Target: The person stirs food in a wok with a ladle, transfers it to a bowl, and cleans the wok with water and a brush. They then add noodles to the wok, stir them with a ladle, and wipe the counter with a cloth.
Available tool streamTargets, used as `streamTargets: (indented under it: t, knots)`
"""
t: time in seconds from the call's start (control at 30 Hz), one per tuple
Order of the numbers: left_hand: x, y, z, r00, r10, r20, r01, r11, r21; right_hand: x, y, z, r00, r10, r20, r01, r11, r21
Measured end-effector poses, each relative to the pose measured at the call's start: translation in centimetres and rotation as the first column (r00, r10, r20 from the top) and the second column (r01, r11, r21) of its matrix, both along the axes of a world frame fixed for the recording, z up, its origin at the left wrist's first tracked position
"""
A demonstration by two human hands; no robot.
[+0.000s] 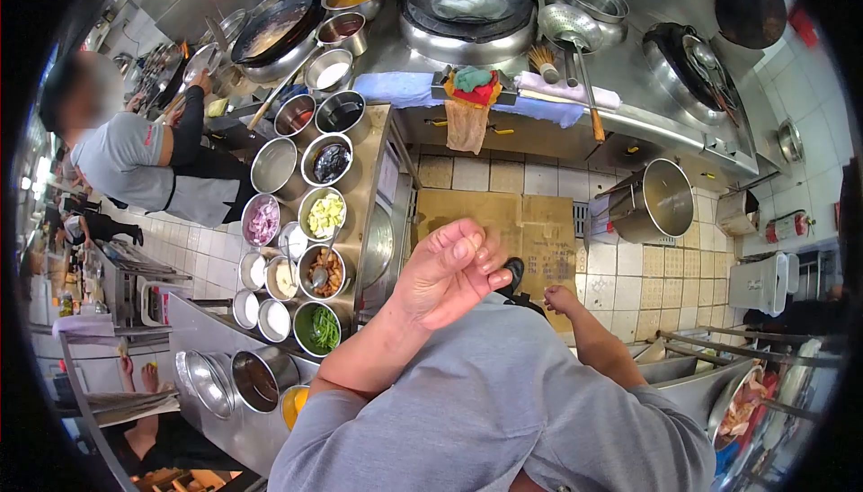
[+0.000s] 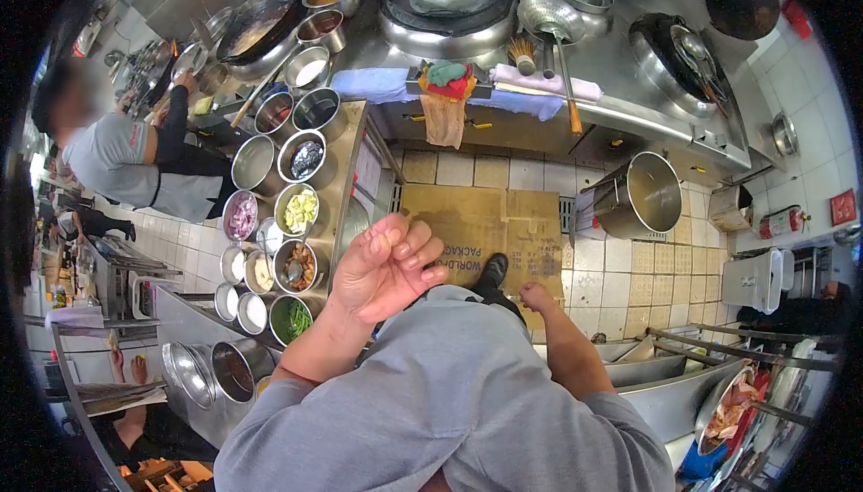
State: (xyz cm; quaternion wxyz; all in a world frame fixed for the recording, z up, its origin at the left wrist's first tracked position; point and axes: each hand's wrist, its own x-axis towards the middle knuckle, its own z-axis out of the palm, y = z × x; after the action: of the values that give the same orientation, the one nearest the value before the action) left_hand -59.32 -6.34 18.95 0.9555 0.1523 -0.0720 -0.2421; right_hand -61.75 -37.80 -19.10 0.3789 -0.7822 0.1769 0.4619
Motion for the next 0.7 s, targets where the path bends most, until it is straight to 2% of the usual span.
streamTargets:
  t: [0.1,0.2,0.27,0.33,0.43,0.5,0.53,0.6,0.63,0.7]
  knots:
    - [-0.1,0.0,-0.1,1.0,-0.02,0.021,0.021,0.999,-0.048,0.3,0.2,0.1,1.0,-0.009,0.005,0.008,1.0,0.007]
    - [0.0,0.0,-0.1,1.0,-0.025,0.01,0.025,1.0,-0.011,0.3,0.3,-0.1,1.0,-0.01,0.004,0.01,1.0,0.008]
    - [0.4,0.1,-0.6,0.997,-0.012,-0.072,0.016,0.998,0.052,0.1,0.8,0.8,0.995,-0.03,0.096,0.03,1.0,0.003]
    - [1.5,0.1,-2.2,0.993,0.031,-0.11,-0.019,0.994,0.112,0.5,0.7,0.3,0.999,-0.015,0.048,0.014,1.0,0.01]
    - [3.6,0.4,-8.5,0.956,0.163,-0.245,-0.073,0.939,0.337,0.4,0.4,-0.4,1.0,-0.002,-0.011,0.003,1.0,0.025]
    - [4.5,0.8,-15.2,0.892,0.318,-0.322,-0.026,0.747,0.665,0.2,0.6,-0.3,1.0,-0.013,-0.013,0.014,0.999,0.036]
    - [4.5,1.2,-18.4,0.895,0.309,-0.323,-0.018,0.746,0.666,0.4,0.7,0.1,1.0,-0.004,0.001,0.004,0.999,0.033]
    - [3.4,1.9,-22.7,0.795,0.366,-0.484,0.15,0.653,0.742,0.1,1.0,0.6,1.0,-0.01,0.019,0.009,0.999,0.032]
    - [2.7,1.8,-22.3,0.801,0.356,-0.481,0.157,0.651,0.743,-0.2,1.0,0.7,0.998,-0.03,0.064,0.028,0.999,0.024]
    - [1.1,1.5,-21.4,0.758,0.245,-0.604,0.289,0.705,0.648,-0.4,0.7,0.5,0.992,-0.06,0.109,0.059,0.998,0.016]
